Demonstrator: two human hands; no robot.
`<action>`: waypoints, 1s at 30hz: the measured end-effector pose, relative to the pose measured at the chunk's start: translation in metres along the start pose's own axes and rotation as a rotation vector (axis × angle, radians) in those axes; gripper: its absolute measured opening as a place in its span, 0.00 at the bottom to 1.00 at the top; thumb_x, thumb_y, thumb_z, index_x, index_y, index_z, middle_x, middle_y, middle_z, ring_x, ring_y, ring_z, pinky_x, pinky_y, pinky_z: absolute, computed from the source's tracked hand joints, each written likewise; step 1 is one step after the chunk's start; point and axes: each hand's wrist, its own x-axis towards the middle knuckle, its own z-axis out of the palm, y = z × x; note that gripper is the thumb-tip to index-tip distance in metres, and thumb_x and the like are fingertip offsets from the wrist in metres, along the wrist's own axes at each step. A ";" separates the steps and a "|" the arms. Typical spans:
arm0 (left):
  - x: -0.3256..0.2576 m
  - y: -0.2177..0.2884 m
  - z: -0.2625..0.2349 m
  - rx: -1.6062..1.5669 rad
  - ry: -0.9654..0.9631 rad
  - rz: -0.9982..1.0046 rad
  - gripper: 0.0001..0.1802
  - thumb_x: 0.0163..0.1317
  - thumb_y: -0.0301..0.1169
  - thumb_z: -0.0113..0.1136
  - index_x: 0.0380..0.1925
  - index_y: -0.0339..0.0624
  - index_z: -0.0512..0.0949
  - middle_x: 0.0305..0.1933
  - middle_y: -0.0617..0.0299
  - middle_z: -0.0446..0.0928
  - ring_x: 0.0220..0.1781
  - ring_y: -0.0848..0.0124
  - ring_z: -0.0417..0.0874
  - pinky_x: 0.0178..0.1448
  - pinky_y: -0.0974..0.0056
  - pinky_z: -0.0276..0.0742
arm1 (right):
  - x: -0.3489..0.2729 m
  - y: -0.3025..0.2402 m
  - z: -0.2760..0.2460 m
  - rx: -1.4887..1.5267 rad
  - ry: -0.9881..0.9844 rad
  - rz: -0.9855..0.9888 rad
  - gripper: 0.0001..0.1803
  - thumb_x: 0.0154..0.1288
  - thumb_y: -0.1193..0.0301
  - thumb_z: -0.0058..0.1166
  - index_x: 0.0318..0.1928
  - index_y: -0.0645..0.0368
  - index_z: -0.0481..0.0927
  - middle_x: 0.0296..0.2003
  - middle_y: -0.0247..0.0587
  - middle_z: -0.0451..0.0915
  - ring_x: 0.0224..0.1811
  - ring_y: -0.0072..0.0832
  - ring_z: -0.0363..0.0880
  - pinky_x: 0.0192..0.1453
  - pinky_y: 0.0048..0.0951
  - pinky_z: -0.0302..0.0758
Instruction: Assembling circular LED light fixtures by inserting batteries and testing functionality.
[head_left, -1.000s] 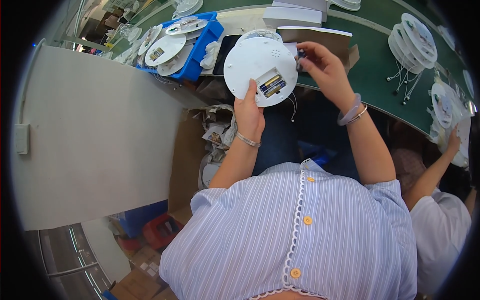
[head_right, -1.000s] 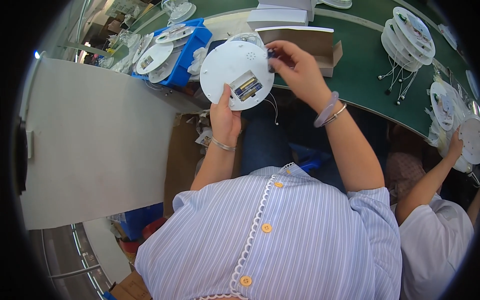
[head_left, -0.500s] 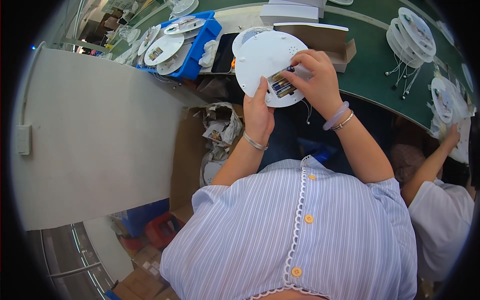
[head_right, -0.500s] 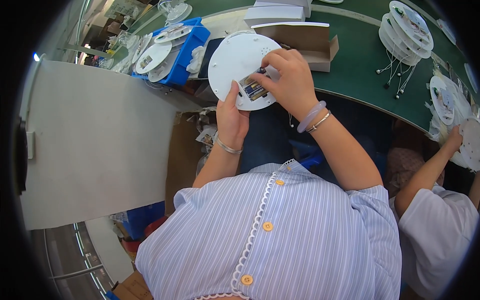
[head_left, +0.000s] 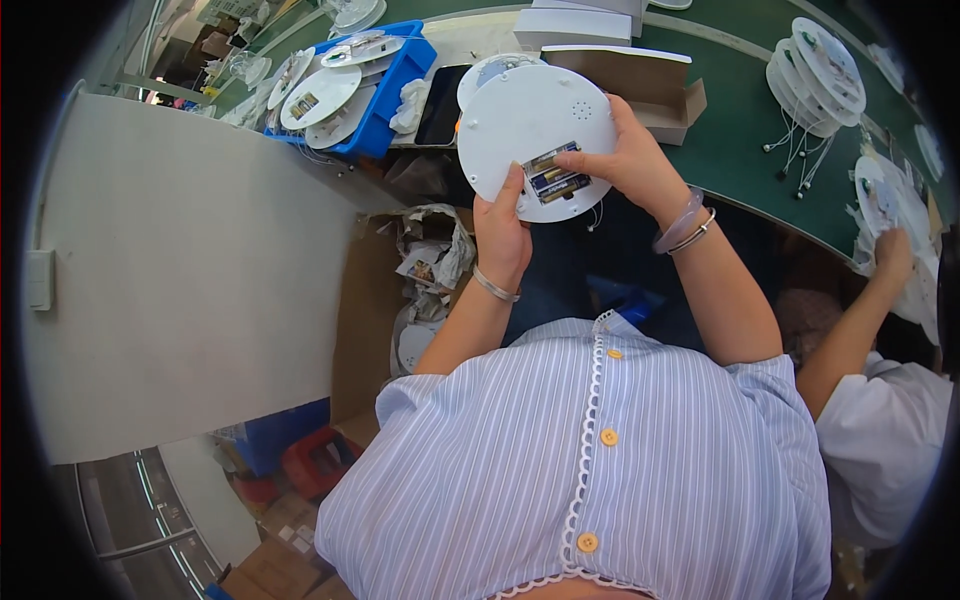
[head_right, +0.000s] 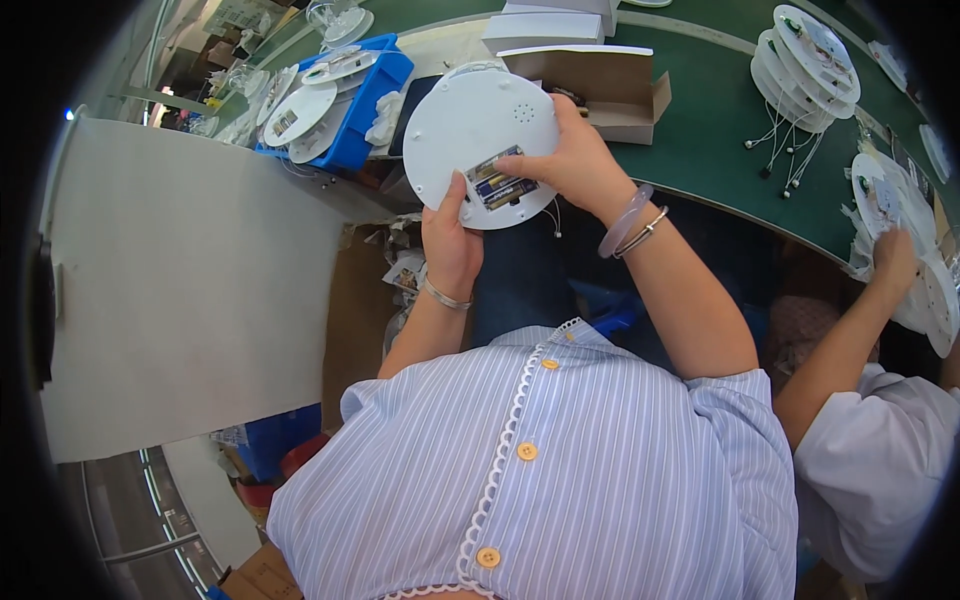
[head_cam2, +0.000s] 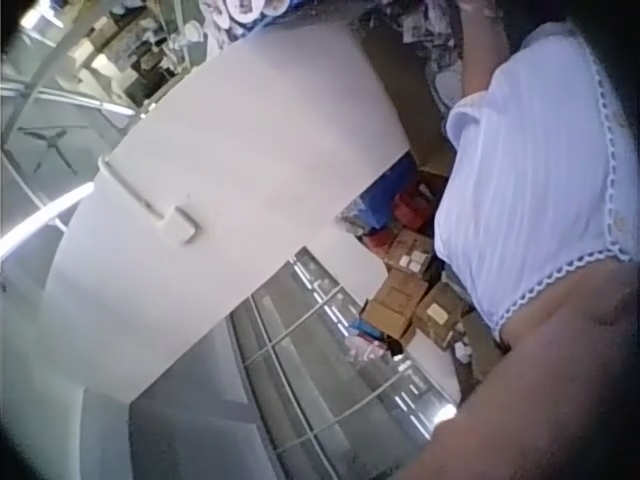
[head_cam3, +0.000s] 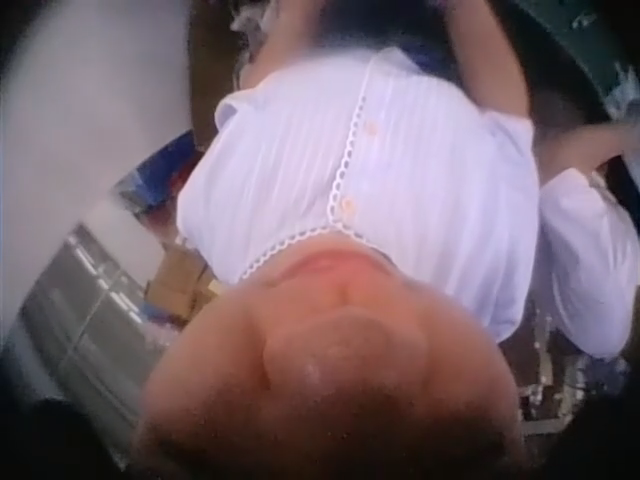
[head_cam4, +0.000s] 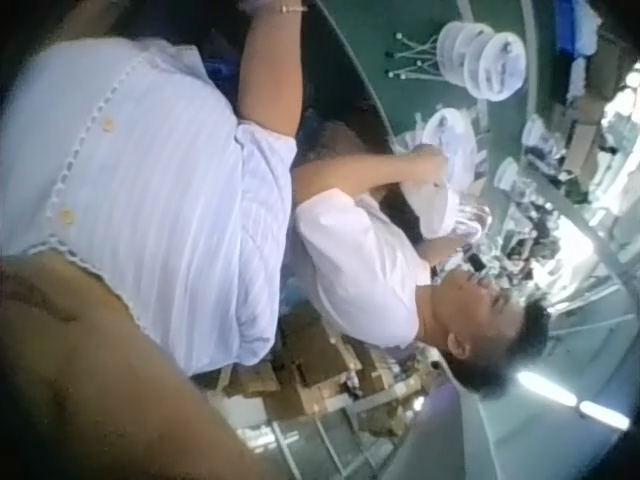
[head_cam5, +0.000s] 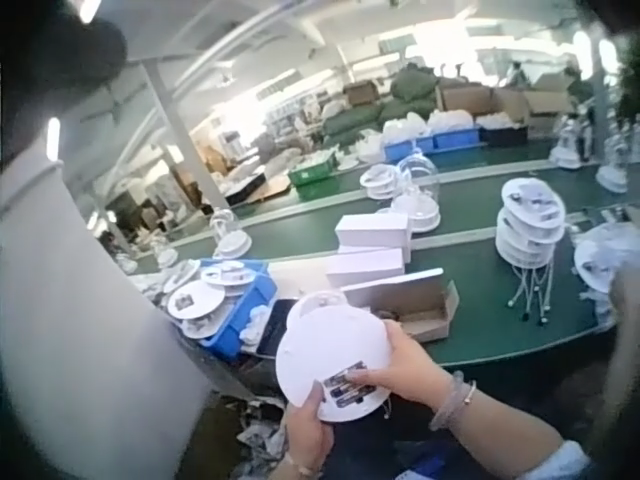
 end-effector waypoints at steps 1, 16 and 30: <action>0.001 0.000 0.000 -0.004 -0.005 -0.020 0.18 0.57 0.30 0.47 0.47 0.36 0.62 0.46 0.58 0.68 0.45 0.72 0.71 0.46 0.68 0.69 | 0.001 0.003 0.001 -0.038 0.045 -0.016 0.43 0.36 0.64 0.64 0.52 0.65 0.56 0.43 0.49 0.68 0.46 0.32 0.68 0.47 0.29 0.68; -0.006 -0.007 0.013 -0.021 0.039 -0.093 0.17 0.56 0.29 0.49 0.45 0.34 0.65 0.44 0.58 0.70 0.43 0.72 0.72 0.45 0.70 0.69 | -0.003 0.022 -0.003 0.055 0.134 0.043 0.34 0.38 0.72 0.63 0.47 0.65 0.61 0.39 0.44 0.71 0.42 0.27 0.70 0.45 0.26 0.69; -0.008 -0.018 0.039 0.175 -0.140 0.127 0.18 0.54 0.26 0.52 0.45 0.33 0.65 0.44 0.60 0.69 0.45 0.75 0.69 0.48 0.72 0.64 | -0.026 -0.011 -0.032 -0.203 0.291 -0.038 0.34 0.35 0.71 0.65 0.44 0.64 0.62 0.38 0.43 0.71 0.40 0.25 0.71 0.43 0.25 0.70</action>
